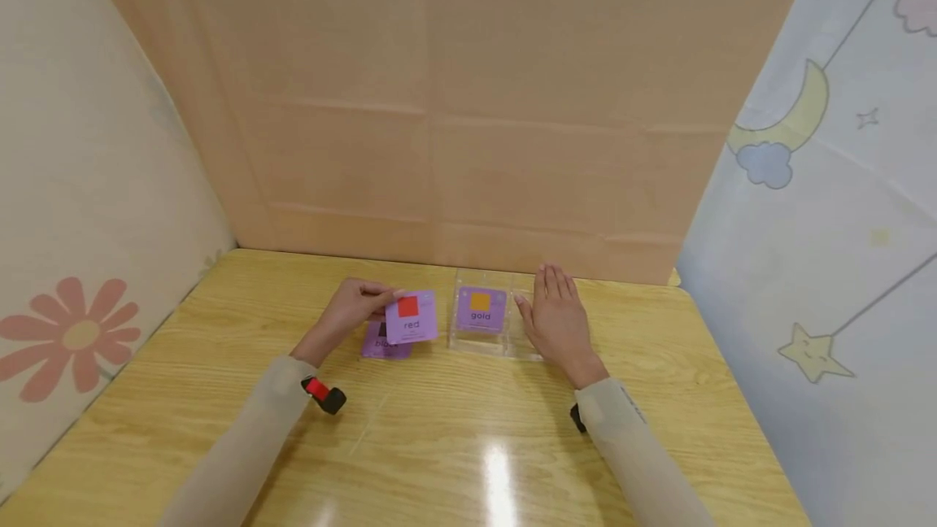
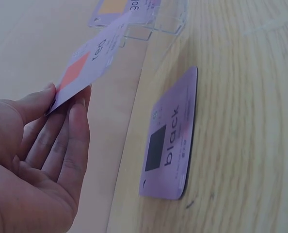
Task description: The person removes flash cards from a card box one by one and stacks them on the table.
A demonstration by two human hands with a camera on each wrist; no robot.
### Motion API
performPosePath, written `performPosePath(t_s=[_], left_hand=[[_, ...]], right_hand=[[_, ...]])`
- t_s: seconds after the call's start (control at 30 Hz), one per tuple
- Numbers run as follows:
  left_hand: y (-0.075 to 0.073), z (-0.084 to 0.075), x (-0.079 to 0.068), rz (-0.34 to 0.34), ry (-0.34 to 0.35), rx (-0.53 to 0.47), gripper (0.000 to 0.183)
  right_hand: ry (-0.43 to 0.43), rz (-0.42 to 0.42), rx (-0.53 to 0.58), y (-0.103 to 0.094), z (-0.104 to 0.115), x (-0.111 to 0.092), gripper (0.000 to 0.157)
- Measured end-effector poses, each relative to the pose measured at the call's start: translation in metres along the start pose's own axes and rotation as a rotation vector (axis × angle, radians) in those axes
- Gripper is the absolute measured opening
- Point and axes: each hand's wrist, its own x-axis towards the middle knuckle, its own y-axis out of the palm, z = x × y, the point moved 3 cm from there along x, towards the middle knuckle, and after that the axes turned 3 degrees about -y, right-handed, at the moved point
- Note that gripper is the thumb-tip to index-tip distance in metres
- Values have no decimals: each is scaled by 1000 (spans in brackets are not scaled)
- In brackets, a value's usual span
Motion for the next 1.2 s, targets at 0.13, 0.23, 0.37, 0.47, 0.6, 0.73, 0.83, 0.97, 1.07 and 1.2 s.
performPosePath(t_s=[0.13, 0.23, 0.37, 0.47, 0.6, 0.73, 0.83, 0.97, 1.07, 1.2], left_hand=[[-2, 3, -1, 3, -6, -4, 32], [-4, 6, -1, -4, -21, 18, 34], [-6, 10, 0, -9, -37, 37, 32], [-9, 14, 1, -10, -41, 29, 31], [-11, 20, 4, -8, -57, 24, 32], [-14, 23, 6, -4, -72, 53, 33], [-16, 25, 7, 1, -66, 80, 33], [-18, 26, 8, 15, -52, 99, 32], [-19, 27, 8, 26, -51, 104, 30], [-21, 29, 9, 38, -60, 119, 30]], right_hand=[[-7, -8, -6, -1, 1, 0, 72], [-9, -16, -5, -2, 1, -1, 71], [-8, -19, 0, -3, 1, -1, 71], [-7, -22, 1, -3, 1, -2, 72], [-7, -29, 4, -2, 2, -2, 71], [-11, -37, 5, -2, 2, -2, 71], [-15, -45, 0, -2, 2, -1, 71], [-13, -46, 2, -1, 2, -2, 71], [-11, -45, 5, -1, 2, -1, 71], [-13, -45, 8, -1, 2, -1, 71]])
